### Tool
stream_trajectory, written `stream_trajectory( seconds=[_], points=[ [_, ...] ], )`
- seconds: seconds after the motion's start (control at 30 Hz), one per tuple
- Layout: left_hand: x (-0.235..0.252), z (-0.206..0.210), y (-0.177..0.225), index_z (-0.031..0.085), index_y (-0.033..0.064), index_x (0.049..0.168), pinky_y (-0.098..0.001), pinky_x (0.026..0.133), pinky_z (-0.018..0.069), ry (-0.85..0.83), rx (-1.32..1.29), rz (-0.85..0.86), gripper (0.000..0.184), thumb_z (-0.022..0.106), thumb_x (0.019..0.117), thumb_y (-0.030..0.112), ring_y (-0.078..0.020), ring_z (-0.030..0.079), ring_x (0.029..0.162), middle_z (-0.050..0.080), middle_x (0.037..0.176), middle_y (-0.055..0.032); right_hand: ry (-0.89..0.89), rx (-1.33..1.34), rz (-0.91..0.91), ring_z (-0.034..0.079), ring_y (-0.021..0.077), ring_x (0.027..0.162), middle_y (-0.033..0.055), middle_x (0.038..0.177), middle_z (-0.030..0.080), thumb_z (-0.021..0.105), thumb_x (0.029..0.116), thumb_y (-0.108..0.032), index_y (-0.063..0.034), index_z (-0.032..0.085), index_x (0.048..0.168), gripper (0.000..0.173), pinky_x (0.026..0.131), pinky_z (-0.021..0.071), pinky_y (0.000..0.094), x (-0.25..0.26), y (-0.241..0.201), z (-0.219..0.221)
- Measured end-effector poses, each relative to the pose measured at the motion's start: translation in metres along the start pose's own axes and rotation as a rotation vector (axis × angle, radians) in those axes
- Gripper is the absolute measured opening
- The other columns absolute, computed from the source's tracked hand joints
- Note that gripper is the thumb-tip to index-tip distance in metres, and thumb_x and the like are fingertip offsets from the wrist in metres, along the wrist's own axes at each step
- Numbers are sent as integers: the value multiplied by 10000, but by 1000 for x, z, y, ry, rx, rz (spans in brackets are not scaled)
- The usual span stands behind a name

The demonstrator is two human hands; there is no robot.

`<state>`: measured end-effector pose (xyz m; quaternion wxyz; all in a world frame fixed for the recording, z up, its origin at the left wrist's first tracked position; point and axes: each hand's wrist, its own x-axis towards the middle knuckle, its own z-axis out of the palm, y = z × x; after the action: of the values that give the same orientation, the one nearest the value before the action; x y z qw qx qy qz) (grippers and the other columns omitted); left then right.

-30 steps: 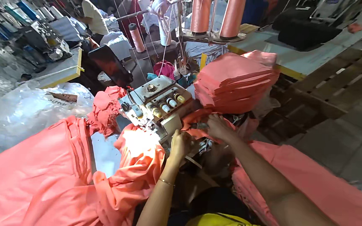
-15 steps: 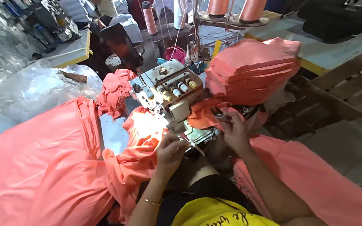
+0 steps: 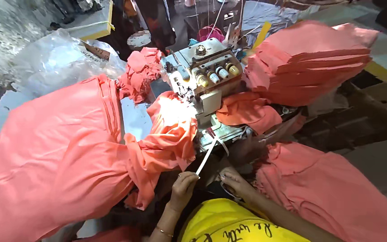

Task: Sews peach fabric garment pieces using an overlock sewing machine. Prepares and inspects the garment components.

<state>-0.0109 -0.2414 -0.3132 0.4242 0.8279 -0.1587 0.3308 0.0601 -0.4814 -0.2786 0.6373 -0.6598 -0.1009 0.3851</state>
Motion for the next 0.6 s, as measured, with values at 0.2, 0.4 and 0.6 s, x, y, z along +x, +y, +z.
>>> stream_trajectory(
  seconds=[0.2, 0.4, 0.6],
  points=[
    [-20, 2, 9, 733, 107, 950, -132, 847, 504, -51, -154, -239, 33, 710, 929, 118, -19, 592, 896, 601, 929, -30, -2, -75, 56, 434, -11, 563, -71, 716, 502, 502, 1066, -234, -83, 629, 1026, 201, 524, 371, 157, 2, 0, 1],
    [-36, -3, 27, 737, -39, 958, -249, 866, 608, -132, -463, -453, 87, 695, 886, -15, -67, 732, 935, 772, 992, -71, -92, -145, 138, 435, 9, 569, -62, 715, 498, 508, 1063, -271, -85, 639, 999, 236, 537, 377, 186, -3, 5, 2],
    [-34, -6, 43, 737, -30, 936, -225, 775, 599, -66, -524, -642, 136, 666, 920, 85, -29, 710, 813, 758, 901, -14, -191, -241, 171, 480, 8, 670, -54, 762, 535, 460, 1086, -292, -69, 649, 917, 338, 642, 408, 207, -8, 7, 3]
  ],
)
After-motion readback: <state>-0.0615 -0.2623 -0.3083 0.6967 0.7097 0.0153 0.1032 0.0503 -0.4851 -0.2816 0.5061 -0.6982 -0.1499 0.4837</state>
